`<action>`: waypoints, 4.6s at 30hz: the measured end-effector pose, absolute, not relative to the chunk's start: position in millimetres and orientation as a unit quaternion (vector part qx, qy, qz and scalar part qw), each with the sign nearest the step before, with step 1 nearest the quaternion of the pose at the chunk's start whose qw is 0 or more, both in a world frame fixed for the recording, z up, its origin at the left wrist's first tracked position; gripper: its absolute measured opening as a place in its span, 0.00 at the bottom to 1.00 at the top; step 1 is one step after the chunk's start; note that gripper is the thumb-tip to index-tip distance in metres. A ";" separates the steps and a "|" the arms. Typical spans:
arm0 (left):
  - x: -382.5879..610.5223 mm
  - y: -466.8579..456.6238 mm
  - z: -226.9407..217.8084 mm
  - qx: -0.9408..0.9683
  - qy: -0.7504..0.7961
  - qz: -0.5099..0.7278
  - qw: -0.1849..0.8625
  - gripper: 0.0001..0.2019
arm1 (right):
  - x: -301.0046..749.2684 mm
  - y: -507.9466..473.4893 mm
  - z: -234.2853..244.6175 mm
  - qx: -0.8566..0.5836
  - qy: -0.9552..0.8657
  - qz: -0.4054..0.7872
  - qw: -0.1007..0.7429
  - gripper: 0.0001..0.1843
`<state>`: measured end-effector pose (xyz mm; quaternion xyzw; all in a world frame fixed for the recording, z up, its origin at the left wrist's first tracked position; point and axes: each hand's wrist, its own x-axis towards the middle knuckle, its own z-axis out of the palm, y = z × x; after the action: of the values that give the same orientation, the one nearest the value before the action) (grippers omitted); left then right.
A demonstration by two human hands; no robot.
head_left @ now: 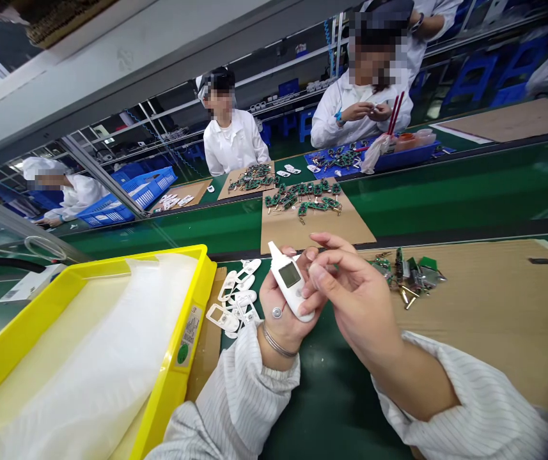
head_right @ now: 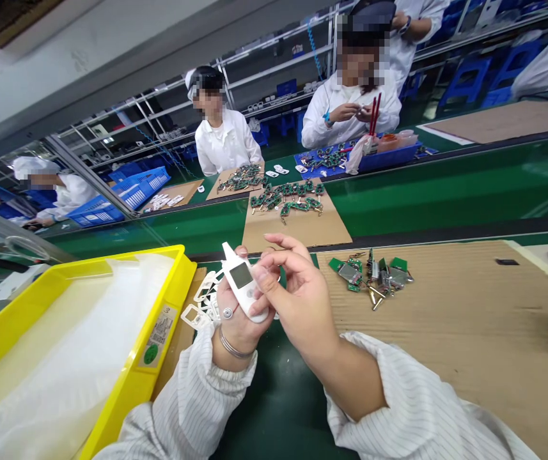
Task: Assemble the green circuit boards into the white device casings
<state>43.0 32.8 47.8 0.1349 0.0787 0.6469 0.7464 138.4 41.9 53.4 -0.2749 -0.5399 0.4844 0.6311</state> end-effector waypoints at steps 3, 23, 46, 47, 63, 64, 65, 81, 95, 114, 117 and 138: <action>46.3 33.0 48.4 0.131 0.103 0.666 0.727 0.11 | 134.5 41.4 48.0 -0.297 -0.561 0.468 0.615 0.05; 55.5 29.2 48.5 0.180 0.160 0.691 0.682 0.13 | 128.9 37.1 47.1 -0.320 -0.553 0.458 0.618 0.10; 46.1 32.3 51.8 0.193 0.154 0.609 0.754 0.09 | 143.3 50.5 55.5 -0.355 -0.622 0.493 0.495 0.23; 44.5 32.2 52.7 0.182 0.144 0.601 0.765 0.09 | 145.4 53.2 56.5 -0.338 -0.614 0.516 0.492 0.20; 40.8 32.2 53.9 0.194 0.176 0.616 0.743 0.12 | 152.4 64.3 57.0 -0.307 -0.634 0.508 0.496 0.09; 41.2 32.2 54.0 0.205 0.186 0.621 0.733 0.14 | 152.7 64.4 57.6 -0.302 -0.638 0.502 0.499 0.09; 41.5 32.3 53.6 0.214 0.193 0.627 0.724 0.14 | 153.0 64.5 58.2 -0.299 -0.640 0.501 0.500 0.09; 44.4 33.2 44.6 0.326 0.204 0.693 0.610 0.12 | 153.9 65.8 54.9 -0.287 -0.584 0.535 0.539 0.09; 43.6 37.1 42.8 0.351 0.323 0.710 0.518 0.18 | 149.9 60.3 57.9 -0.341 -0.673 0.385 0.532 0.05; 45.4 33.9 33.1 0.451 0.381 0.707 0.388 0.19 | 144.7 58.9 56.1 -0.328 -0.609 0.490 0.531 0.06; 44.6 34.9 32.1 0.458 0.393 0.702 0.377 0.18 | 145.6 57.8 56.4 -0.347 -0.625 0.438 0.545 0.05; 50.6 35.6 48.5 0.275 0.256 0.709 0.597 0.17 | 149.3 55.0 64.8 -0.344 -0.601 0.518 0.503 0.09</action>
<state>50.6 35.6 48.5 0.2753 0.2555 0.7090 0.5968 149.3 55.0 64.8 -0.3438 -0.6007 0.5179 0.5027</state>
